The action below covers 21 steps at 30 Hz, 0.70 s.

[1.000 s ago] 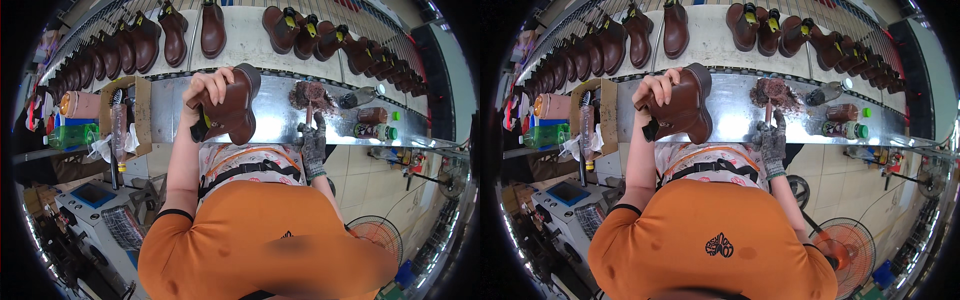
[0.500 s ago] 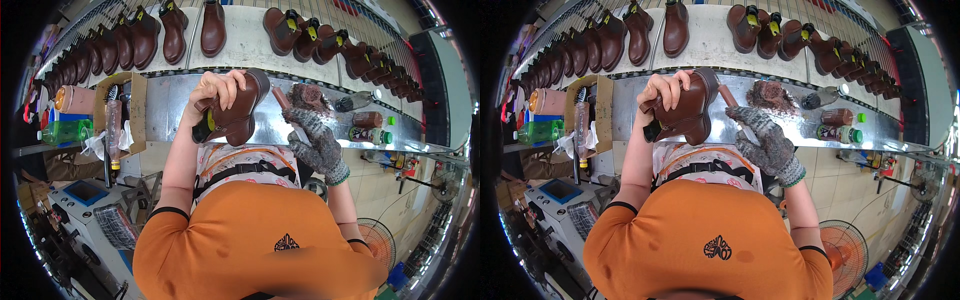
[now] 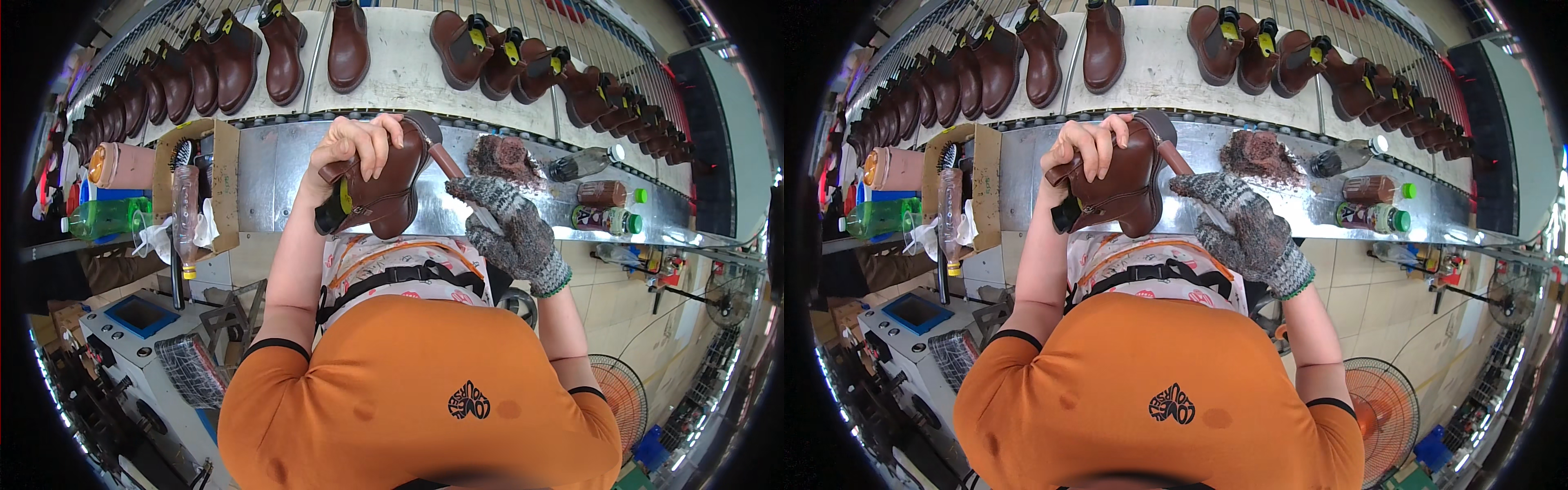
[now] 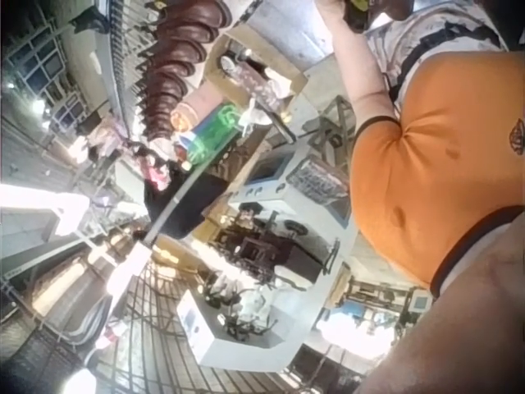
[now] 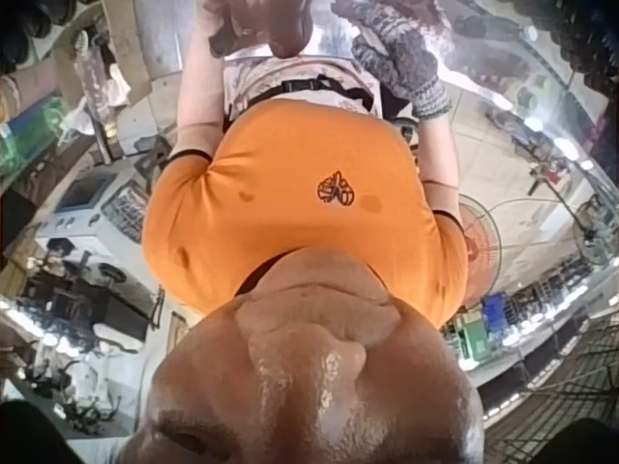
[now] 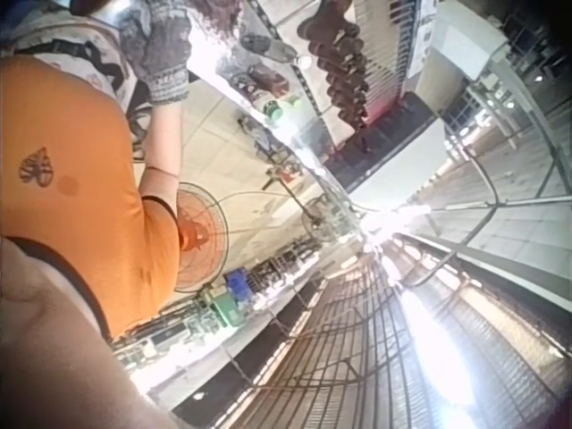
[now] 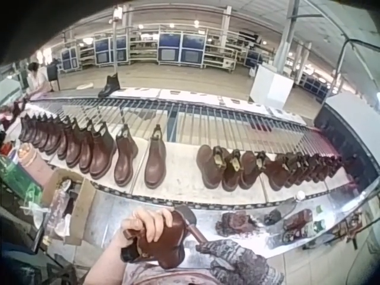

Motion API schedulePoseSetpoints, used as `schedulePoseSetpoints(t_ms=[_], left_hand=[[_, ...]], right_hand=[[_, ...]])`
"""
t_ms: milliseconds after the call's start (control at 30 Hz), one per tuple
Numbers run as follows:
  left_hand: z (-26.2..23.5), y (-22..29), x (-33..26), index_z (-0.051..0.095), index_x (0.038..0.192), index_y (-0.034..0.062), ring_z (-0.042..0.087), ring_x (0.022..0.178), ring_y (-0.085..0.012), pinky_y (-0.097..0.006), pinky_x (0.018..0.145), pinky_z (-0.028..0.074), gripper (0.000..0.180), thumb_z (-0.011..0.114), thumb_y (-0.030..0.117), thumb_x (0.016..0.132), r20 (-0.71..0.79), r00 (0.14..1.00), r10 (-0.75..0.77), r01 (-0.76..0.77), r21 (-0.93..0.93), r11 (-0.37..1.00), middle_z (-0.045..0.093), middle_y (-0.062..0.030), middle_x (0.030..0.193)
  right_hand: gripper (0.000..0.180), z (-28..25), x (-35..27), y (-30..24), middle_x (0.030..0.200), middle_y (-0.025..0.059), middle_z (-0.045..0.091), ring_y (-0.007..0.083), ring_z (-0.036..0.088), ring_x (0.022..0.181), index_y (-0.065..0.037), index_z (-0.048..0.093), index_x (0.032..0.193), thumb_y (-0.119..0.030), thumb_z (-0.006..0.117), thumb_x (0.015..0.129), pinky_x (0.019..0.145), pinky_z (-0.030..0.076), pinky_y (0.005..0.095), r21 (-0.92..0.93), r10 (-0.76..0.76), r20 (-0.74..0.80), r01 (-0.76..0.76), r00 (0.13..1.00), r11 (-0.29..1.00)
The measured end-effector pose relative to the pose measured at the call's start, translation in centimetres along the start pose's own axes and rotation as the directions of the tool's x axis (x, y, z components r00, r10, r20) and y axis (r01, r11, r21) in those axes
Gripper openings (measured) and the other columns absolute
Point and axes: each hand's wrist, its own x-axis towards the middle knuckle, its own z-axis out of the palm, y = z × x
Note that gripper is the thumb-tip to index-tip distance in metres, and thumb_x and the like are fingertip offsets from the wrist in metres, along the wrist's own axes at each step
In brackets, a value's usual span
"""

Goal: Manually cleaning and finishing brown leather boots on a production line.

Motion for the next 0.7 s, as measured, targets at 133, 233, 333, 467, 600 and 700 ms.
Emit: schedulePoseSetpoints(t_ms=[133, 233, 333, 467, 600, 700], left_hand=[[-0.1, 0.0, 0.0, 0.06, 0.051, 0.0059, 0.049, 0.087, -0.0244, -0.039, 0.097, 0.026, 0.05, 0.054, 0.048, 0.079, -0.022, 1.0, -0.005, 0.005, 0.005, 1.0, 0.054, -0.006, 0.056], [-0.3, -0.1, -0.1, 0.06, 0.051, 0.0059, 0.049, 0.088, -0.0243, -0.039, 0.097, 0.026, 0.051, 0.054, 0.048, 0.079, -0.011, 1.0, -0.006, 0.006, 0.016, 1.0, 0.054, -0.0062, 0.056], [-0.2, -0.1, 0.0, 0.06, 0.051, 0.0059, 0.049, 0.088, -0.0243, -0.039, 0.098, 0.026, 0.05, 0.054, 0.048, 0.079, -0.001, 1.0, -0.014, 0.014, 0.015, 1.0, 0.054, -0.0064, 0.056], [-0.2, -0.1, 0.0, 0.06, 0.052, 0.0059, 0.05, 0.088, -0.0242, -0.039, 0.098, 0.026, 0.05, 0.054, 0.048, 0.079, -0.005, 1.0, -0.011, 0.011, 0.015, 1.0, 0.054, -0.0063, 0.056], [-0.3, -0.2, 0.0, 0.06, 0.052, 0.0059, 0.049, 0.086, -0.0238, -0.039, 0.096, 0.028, 0.051, 0.053, 0.048, 0.08, -0.008, 1.0, 0.005, -0.005, 0.02, 1.0, 0.054, -0.006, 0.055], [-0.8, -0.3, -0.2, 0.059, 0.051, 0.0061, 0.048, 0.082, -0.0229, -0.038, 0.092, 0.03, 0.054, 0.05, 0.049, 0.083, -0.004, 1.0, 0.029, -0.029, 0.025, 0.999, 0.054, -0.0059, 0.055]], right_hand=[[0.044, -0.3, 0.1, -0.1, 0.111, 0.0126, 0.059, 0.0314, 0.056, 0.102, -0.011, 0.056, 0.12, -0.003, 0.056, 0.077, 0.09, 0.044, 0.0379, 0.041, -0.02, 0.018, 0.02, 1.0, 0.999], [0.043, -0.1, 0.3, 0.1, 0.111, 0.0125, 0.06, 0.0313, 0.057, 0.099, -0.011, 0.057, 0.12, -0.003, 0.056, 0.077, 0.089, 0.045, 0.0379, -0.026, -0.056, 0.003, 0.056, 0.998, 0.998], [0.042, -0.2, 0.3, -0.3, 0.11, 0.0123, 0.061, 0.0312, 0.058, 0.097, -0.011, 0.058, 0.119, -0.004, 0.057, 0.077, 0.087, 0.046, 0.0379, 0.022, -0.023, -0.006, 0.023, 1.0, 0.999], [0.037, -0.3, 0.5, 0.2, 0.108, 0.0126, 0.062, 0.0314, 0.06, 0.094, -0.011, 0.06, 0.116, -0.009, 0.057, 0.079, 0.085, 0.046, 0.0371, 0.062, -0.058, -0.061, 0.061, 0.996, 0.996], [0.032, -0.4, 0.6, 0.5, 0.103, 0.0133, 0.064, 0.0307, 0.061, 0.092, -0.008, 0.063, 0.109, -0.02, 0.052, 0.081, 0.084, 0.047, 0.0359, 0.189, -0.06, -0.11, 0.081, 0.992, 0.979], [0.034, 0.1, 0.7, 1.0, 0.1, 0.0143, 0.065, 0.0306, 0.062, 0.091, -0.005, 0.064, 0.105, -0.026, 0.05, 0.082, 0.083, 0.047, 0.0357, 0.254, -0.049, -0.114, 0.077, 0.992, 0.964]])
